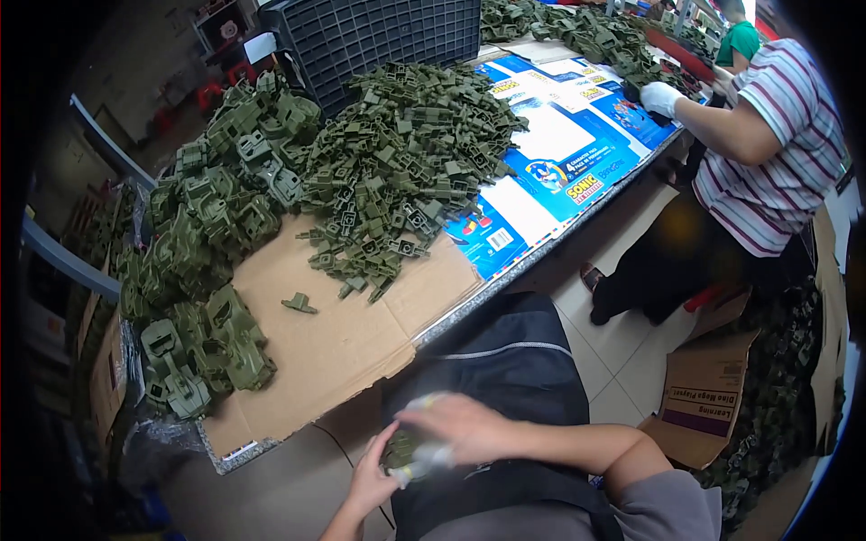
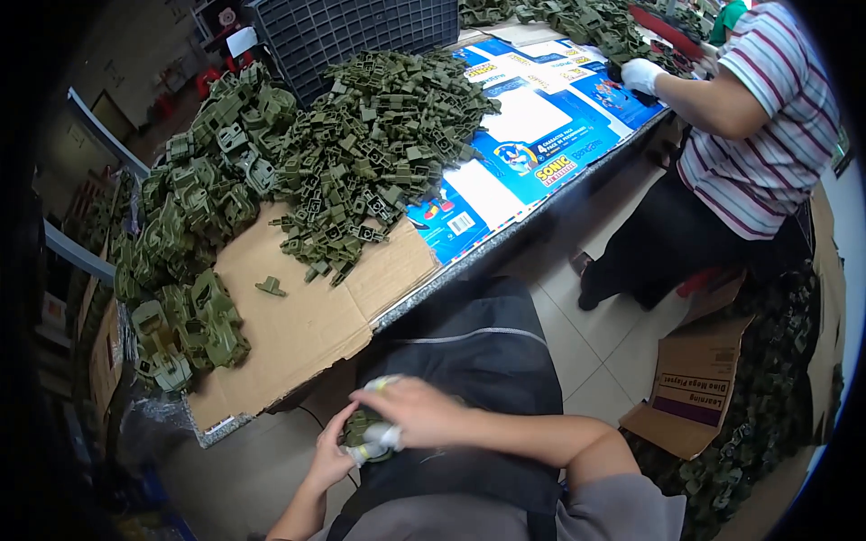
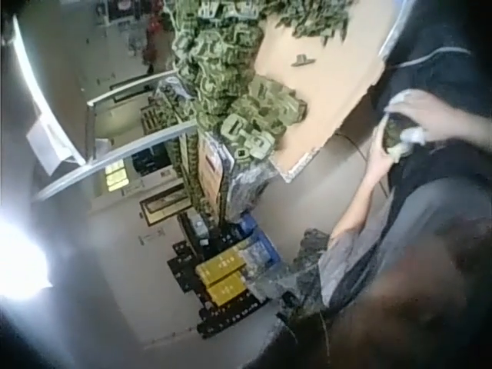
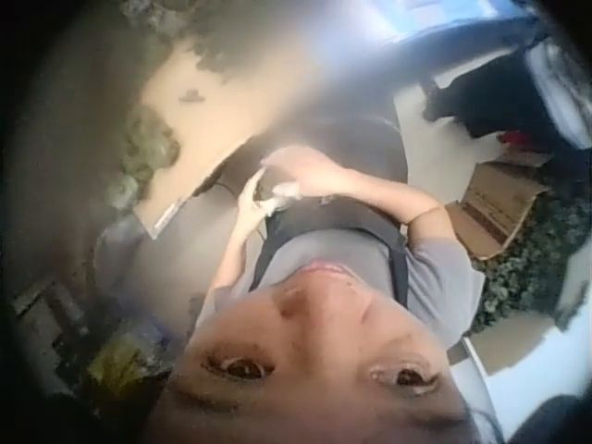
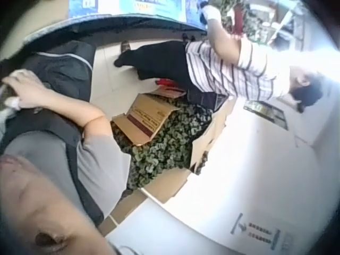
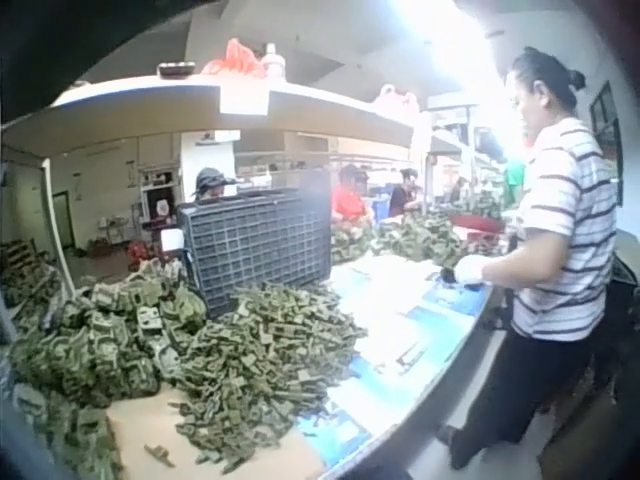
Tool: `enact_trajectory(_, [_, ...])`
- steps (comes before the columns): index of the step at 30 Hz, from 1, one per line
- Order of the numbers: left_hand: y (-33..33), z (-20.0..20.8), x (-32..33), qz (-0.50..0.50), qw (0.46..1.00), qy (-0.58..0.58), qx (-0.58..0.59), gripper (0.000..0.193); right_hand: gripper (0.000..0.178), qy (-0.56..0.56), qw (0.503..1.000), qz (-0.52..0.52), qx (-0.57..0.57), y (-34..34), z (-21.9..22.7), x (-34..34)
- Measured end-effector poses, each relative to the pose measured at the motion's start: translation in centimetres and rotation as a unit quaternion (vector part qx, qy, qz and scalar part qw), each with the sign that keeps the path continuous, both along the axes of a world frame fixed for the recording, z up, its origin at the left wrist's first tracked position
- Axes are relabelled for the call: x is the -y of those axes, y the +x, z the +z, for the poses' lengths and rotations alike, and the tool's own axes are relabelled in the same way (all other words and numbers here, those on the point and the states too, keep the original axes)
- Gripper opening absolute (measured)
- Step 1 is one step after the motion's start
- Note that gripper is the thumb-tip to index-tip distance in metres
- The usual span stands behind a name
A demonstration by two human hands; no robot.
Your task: The person assembles or inspects green plastic toy tank parts by hand at a factory workstation.
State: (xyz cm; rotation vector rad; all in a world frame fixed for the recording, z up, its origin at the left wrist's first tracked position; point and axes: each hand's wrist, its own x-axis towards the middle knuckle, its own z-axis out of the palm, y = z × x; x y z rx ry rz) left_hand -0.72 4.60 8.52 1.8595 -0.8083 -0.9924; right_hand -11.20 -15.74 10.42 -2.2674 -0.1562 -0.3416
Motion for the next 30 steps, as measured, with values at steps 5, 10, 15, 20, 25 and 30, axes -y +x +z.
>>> enact_trajectory(5, [-0.7, -1.3, 1.1, 0.003, 0.998, 0.039, 0.049, 0.07, 0.059, -0.023, 0.993, 0.075, -0.091, 1.5, -3.3, -1.9])
enact_trajectory(10, [-0.8, -2.2, 1.1, -0.017, 0.995, -0.002, 0.103, 0.068, 0.075, 0.076, 0.976, 0.135, -0.156, 0.8, -2.9, 0.6])
enact_trajectory(15, [-0.8, -1.4, 2.4, -0.041, 0.992, 0.01, 0.117, 0.066, 0.081, -0.015, 0.982, 0.107, -0.155, 0.3, -2.3, -0.7])
enact_trajectory(20, [-1.4, -1.4, 2.7, -0.023, 0.989, -0.026, 0.147, 0.06, 0.089, 0.156, 0.953, 0.218, -0.143, 0.8, -4.3, 3.1])
enact_trajectory(25, [-1.9, -1.3, 3.4, -0.024, 0.98, -0.037, 0.193, 0.054, 0.086, 0.122, 0.961, 0.189, -0.159, 0.4, -4.3, 3.3])
enact_trajectory(30, [-0.3, -0.2, 5.3, 0.05, 0.965, -0.257, 0.006, 0.101, 0.067, 0.273, 0.957, 0.049, -0.088, -0.4, -0.3, 5.1])
